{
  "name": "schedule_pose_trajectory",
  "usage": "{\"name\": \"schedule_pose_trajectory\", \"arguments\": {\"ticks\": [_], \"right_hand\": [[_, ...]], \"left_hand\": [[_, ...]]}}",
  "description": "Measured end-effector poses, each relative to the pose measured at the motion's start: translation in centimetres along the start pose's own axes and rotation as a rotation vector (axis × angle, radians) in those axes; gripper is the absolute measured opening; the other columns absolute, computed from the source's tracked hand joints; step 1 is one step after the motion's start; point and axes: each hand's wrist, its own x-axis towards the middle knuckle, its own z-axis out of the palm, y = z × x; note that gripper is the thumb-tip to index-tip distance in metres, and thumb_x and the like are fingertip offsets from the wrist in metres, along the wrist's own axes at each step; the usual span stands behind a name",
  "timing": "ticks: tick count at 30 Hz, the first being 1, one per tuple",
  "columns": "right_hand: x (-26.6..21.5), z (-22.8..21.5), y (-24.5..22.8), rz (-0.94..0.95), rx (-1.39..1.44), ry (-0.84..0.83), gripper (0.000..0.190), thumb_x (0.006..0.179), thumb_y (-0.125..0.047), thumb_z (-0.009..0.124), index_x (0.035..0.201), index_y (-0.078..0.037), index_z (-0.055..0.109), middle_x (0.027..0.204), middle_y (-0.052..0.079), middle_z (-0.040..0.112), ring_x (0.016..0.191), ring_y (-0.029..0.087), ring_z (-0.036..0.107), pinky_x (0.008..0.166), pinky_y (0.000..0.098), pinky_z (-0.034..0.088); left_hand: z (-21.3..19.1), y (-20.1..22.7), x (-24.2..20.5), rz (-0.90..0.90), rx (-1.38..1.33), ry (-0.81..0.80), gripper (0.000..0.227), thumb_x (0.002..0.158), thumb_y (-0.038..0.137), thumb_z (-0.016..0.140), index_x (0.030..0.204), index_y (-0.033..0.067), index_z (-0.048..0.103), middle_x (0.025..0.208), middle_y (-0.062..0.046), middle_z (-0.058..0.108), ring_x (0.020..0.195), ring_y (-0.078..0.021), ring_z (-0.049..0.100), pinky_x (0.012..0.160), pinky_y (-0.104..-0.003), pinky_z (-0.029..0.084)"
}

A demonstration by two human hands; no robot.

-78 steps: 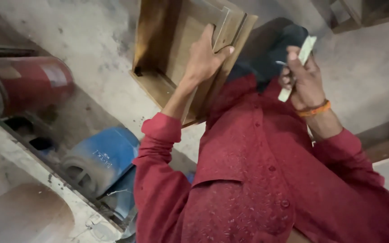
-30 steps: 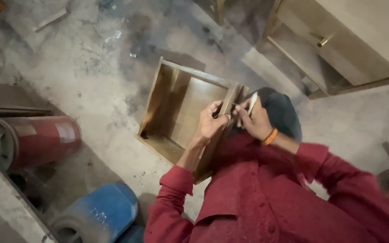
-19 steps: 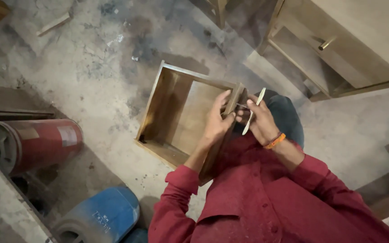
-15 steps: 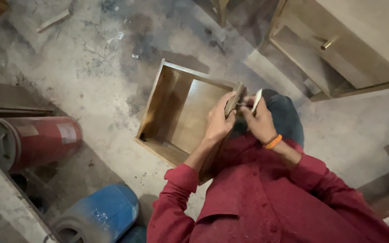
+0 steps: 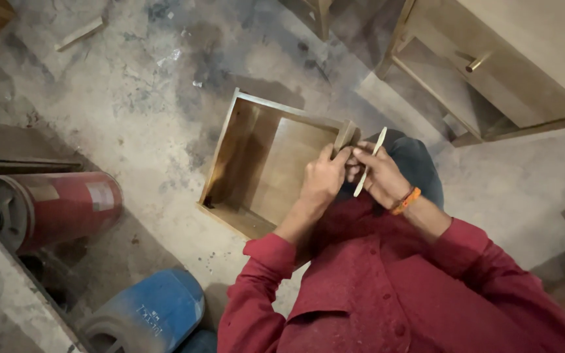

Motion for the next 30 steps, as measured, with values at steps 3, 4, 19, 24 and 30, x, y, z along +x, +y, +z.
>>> {"name": "schedule_pose_trajectory", "arguments": {"ticks": [3,4,19,24,30], "right_hand": [[-0.2,-0.8,-0.4,-0.011,-0.003,-0.044,0.033,0.104,-0.025,0.057,0.132,-0.01,0.048,0.097,0.009,0.064,0.081,0.02,0.065,0.075,0.0358,0.059],[-0.5,-1.7,0.0,-0.006,-0.008,-0.048,0.033,0.104,-0.025,0.057,0.132,-0.01,0.048,0.097,0.009,0.064,0.081,0.02,0.065,0.075,0.0358,0.059],[-3.7,-1.9,-3.7,-1.301,-1.752,-0.191,0.042,0.096,-0.017,0.074,0.133,0.001,0.066,0.121,0.015,0.07,0.107,0.035,0.069,0.09,0.0441,0.056],[-0.6,-6.6,0.8,-0.463,-0.878,0.025,0.034,0.106,-0.031,0.067,0.116,0.001,0.072,0.099,0.017,0.074,0.087,0.034,0.07,0.076,0.0415,0.057],[-6.1,-0.9,-4.1,-1.074,-1.487,0.25,0.036,0.101,-0.012,0.071,0.135,-0.001,0.065,0.121,0.02,0.068,0.109,0.041,0.067,0.092,0.0449,0.056]], "left_hand": [[1.0,-0.6,-0.2,0.01,-0.058,0.059,0.027,0.099,0.012,0.06,0.125,0.0143,0.068,0.121,-0.024,0.065,0.083,-0.0417,0.073,0.069,-0.047,0.06],[1.0,-0.6,-0.3,0.005,-0.058,0.064,0.027,0.099,0.012,0.06,0.125,0.0143,0.068,0.121,-0.024,0.065,0.083,-0.0417,0.073,0.069,-0.047,0.06],[-0.6,0.2,-0.2,0.003,-0.032,0.075,0.028,0.098,0.017,0.065,0.126,0.0176,0.068,0.126,-0.025,0.063,0.088,-0.0458,0.07,0.072,-0.05,0.058],[2.4,-1.2,-0.2,-0.056,0.12,-0.038,0.033,0.095,0.015,0.062,0.126,0.0238,0.069,0.131,-0.023,0.061,0.078,-0.0433,0.071,0.07,-0.051,0.059],[2.3,-1.2,-0.9,-0.019,0.101,-0.028,0.037,0.094,0.011,0.058,0.128,0.023,0.07,0.13,-0.026,0.059,0.079,-0.0443,0.07,0.07,-0.05,0.059]]}}
